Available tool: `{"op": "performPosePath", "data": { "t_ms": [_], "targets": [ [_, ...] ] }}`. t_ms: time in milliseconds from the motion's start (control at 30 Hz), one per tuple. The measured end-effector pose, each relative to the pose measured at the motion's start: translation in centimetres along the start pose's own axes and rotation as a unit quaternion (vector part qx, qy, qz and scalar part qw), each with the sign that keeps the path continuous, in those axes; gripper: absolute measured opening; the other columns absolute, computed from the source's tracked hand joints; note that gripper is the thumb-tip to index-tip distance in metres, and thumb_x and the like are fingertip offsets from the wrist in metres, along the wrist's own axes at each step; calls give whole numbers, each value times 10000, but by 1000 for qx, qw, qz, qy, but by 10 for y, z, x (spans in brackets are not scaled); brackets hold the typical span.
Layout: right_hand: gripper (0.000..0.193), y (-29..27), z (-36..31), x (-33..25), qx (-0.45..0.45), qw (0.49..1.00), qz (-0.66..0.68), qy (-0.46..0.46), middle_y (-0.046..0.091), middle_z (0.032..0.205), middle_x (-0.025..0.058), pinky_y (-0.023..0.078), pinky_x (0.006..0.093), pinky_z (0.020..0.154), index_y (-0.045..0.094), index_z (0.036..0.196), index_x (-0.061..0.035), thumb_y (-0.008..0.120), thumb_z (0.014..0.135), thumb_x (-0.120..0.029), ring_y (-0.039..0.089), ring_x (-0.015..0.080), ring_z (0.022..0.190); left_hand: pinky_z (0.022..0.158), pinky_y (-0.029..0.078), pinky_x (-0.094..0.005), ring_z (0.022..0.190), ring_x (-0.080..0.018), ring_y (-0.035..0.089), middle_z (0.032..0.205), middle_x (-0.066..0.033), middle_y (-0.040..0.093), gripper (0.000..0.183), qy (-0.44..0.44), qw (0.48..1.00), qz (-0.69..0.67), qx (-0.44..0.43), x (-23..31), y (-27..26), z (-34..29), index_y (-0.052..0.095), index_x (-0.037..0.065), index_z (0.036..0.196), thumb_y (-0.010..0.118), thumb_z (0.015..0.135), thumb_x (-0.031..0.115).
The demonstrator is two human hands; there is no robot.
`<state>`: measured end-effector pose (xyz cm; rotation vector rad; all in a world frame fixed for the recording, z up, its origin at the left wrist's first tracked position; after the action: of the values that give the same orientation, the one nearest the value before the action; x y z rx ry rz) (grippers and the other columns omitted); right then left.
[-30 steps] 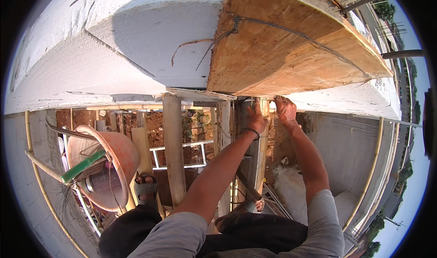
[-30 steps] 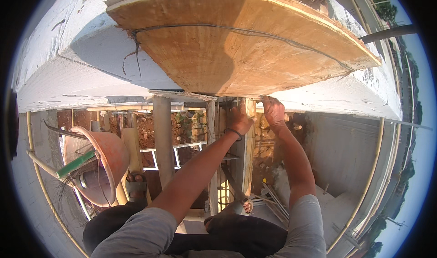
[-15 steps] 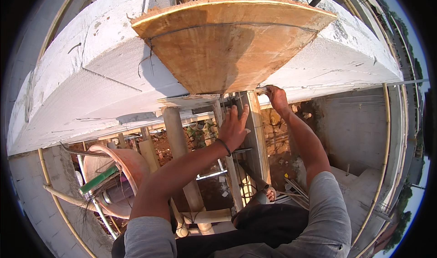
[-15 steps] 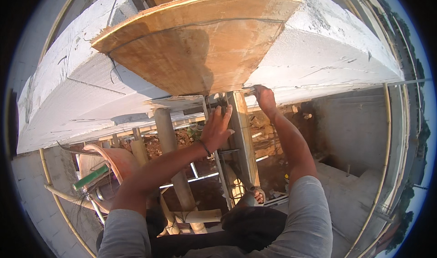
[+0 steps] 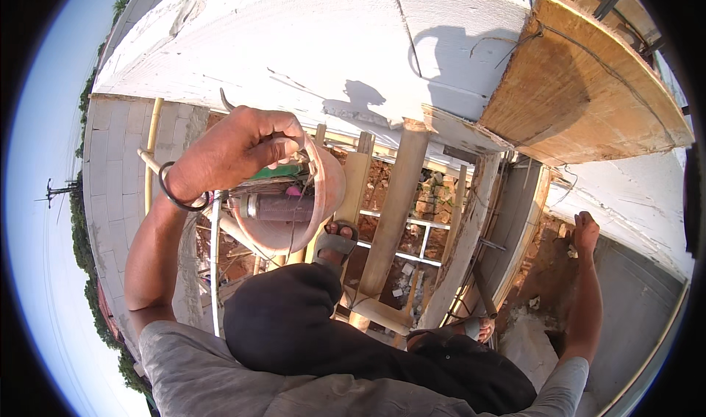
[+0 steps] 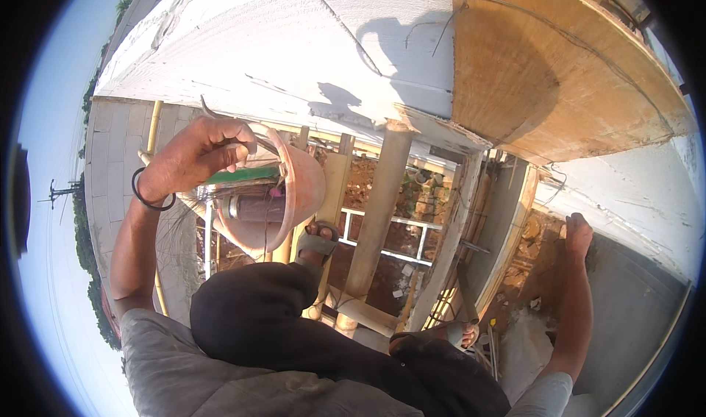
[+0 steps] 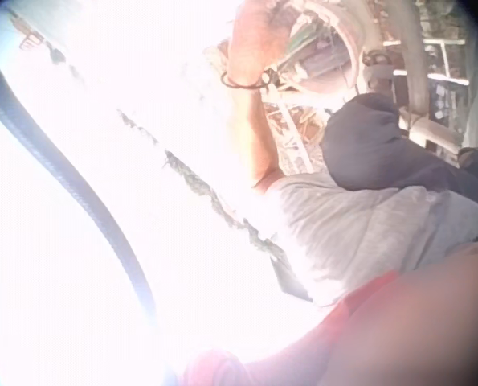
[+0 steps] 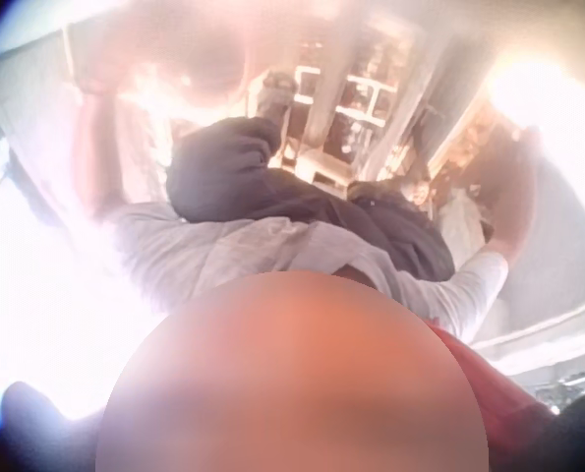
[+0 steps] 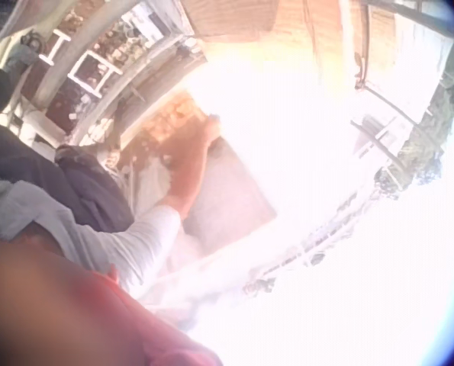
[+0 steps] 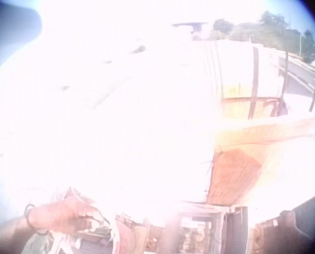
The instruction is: The person secures wooden planks to a wall using a hammer and nails while standing on bamboo scaffolding. They then retrieve a bucket of wet cement and scoop some with a trowel.
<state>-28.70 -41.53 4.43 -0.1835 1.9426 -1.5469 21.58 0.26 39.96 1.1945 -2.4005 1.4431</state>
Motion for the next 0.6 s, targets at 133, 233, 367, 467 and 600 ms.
{"op": "performPosePath", "data": {
  "t_ms": [133, 233, 367, 467, 600],
  "targets": [
    [232, 2, -36, 21, -45, 998, -28, 36, 679, 848, 177, 495, 439, 716, 673, 892, -51, 630, 846, -274, 650, 382, 798, 594, 509, -320, 627, -157, 632, 684, -83, 626, 142, -133, 988, -74, -31, -80, 39, -61, 624, -24, 880, 565, 910, 101],
    [184, 5, -57, 18, -80, 996, -3, 34, 688, 813, 176, 512, 406, 706, 681, 861, -47, 643, 834, -225, 681, 332, 771, 628, 518, -434, 731, -351, 658, 745, -189, 644, 96, -83, 991, 100, 16, -120, 89, -69, 638, 14, 853, 546, 832, 33],
    [187, 11, -74, 4, -114, 993, -24, -1, 699, 798, 165, 522, 357, 665, 695, 923, -23, 644, 802, -155, 695, 274, 740, 732, 509, -452, 830, -378, 640, 864, -179, 660, 110, -116, 978, 80, 153, -174, 132, -53, 654, 44, 884, 568, 821, 18],
    [179, 13, -79, -5, -134, 991, -11, -11, 695, 773, 160, 521, 355, 659, 700, 902, -24, 651, 794, -158, 693, 263, 720, 745, 512, -451, 837, -377, 640, 858, -183, 661, 90, -79, 973, 65, 208, -193, 148, -35, 642, 38, 854, 572, 813, -1],
    [161, 15, -83, -21, -157, 987, 4, -32, 692, 748, 153, 523, 356, 651, 709, 870, -26, 666, 779, -152, 692, 264, 704, 736, 525, -454, 821, -379, 652, 851, -190, 656, 56, -10, 985, 65, 157, -198, 176, -4, 621, 22, 834, 617, 800, 67]
  ]
}}
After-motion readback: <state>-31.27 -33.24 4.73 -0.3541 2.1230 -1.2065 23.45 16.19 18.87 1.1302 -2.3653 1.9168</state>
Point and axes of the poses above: each hand's wrist, its own z-axis towards the middle knuckle, its own y-axis out of the palm, x = y × z, the point moved 9 cm from there along z, towards the middle knuckle
